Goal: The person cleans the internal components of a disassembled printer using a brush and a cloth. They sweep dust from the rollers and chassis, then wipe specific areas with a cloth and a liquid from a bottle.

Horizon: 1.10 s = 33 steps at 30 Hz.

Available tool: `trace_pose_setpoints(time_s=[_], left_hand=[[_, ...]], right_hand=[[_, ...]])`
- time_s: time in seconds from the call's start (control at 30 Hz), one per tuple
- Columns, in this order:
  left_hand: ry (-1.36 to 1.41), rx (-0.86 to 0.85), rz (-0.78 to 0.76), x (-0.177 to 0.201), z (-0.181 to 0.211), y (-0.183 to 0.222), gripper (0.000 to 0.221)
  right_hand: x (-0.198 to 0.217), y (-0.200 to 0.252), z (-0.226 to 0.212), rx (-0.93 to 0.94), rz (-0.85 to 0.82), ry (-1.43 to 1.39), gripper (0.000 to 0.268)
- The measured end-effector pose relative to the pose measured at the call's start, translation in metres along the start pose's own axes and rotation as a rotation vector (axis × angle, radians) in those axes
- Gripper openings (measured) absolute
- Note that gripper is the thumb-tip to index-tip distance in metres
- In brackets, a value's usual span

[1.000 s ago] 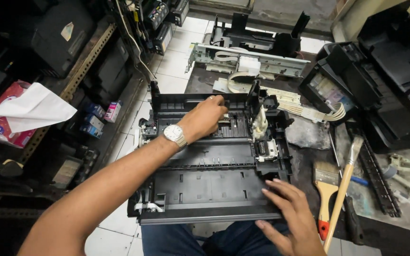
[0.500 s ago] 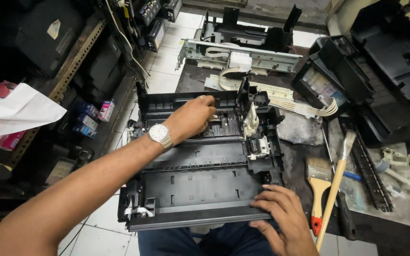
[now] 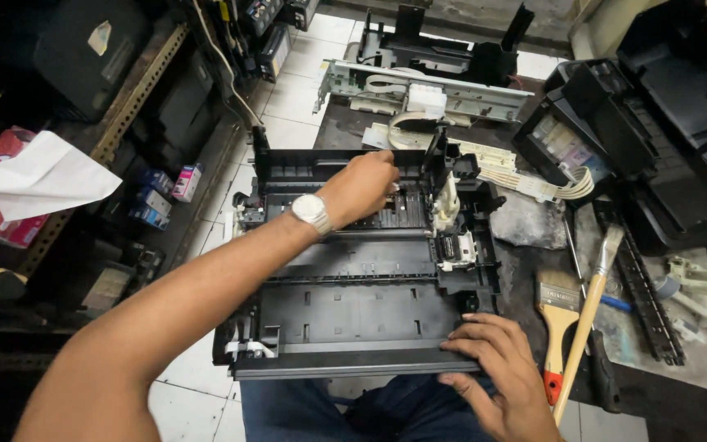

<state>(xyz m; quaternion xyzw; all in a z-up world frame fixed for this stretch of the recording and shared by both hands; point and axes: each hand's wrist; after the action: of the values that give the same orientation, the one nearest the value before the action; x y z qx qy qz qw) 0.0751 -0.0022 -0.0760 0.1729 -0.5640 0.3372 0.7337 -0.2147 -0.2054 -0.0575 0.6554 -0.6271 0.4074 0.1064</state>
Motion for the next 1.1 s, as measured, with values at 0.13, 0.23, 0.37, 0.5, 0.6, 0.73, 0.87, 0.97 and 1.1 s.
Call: trace_pose_setpoints(time_s=[0.13,0.23,0.37,0.5,0.6,0.73,0.87,0.97,1.1], left_hand=[[-0.050,0.083,-0.076,0.020,0.003,0.027,0.020],[0.121,0.226,-0.110,0.035,0.017,0.041,0.017],[-0.193,-0.119,0.075,-0.008,0.003,0.049,0.019],[-0.214,-0.122,0.046,-0.015,0.020,0.054,0.026],[-0.107,-0.021,-0.055,-0.012,0.025,0.047,0.023],[-0.265,-0.031,0.043,-0.033,0.028,0.043,0.008],[-0.256,-0.049,0.030,-0.011,0.035,0.062,0.025],[-0.180,0.010,-0.066,-0.007,0.033,0.073,0.026],[-0.059,0.058,-0.032,0.002,0.038,0.075,0.032]], right_hand=[[0.002,0.000,0.001,0.030,0.006,0.013,0.031],[0.001,0.001,0.002,0.003,0.000,0.004,0.031],[0.003,0.001,0.003,-0.030,-0.018,-0.019,0.030],[0.001,0.005,0.007,-0.003,-0.011,0.009,0.031],[0.001,0.002,0.008,0.010,0.004,0.002,0.031],[0.003,0.002,0.004,0.051,-0.006,-0.002,0.031],[0.003,0.002,0.005,0.047,-0.005,0.000,0.033],[0.002,0.002,0.006,0.039,-0.003,0.006,0.033],[0.002,0.003,0.007,0.024,-0.008,-0.001,0.031]])
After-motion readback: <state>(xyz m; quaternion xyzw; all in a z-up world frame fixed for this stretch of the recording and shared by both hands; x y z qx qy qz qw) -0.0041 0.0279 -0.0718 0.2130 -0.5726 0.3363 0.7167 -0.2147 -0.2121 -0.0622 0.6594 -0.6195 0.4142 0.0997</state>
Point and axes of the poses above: each hand's wrist, its own y-axis away from the middle knuckle, its own x-axis out of the back of the hand, z = x × y, and after that the axes turned 3 degrees about -y, right-handed
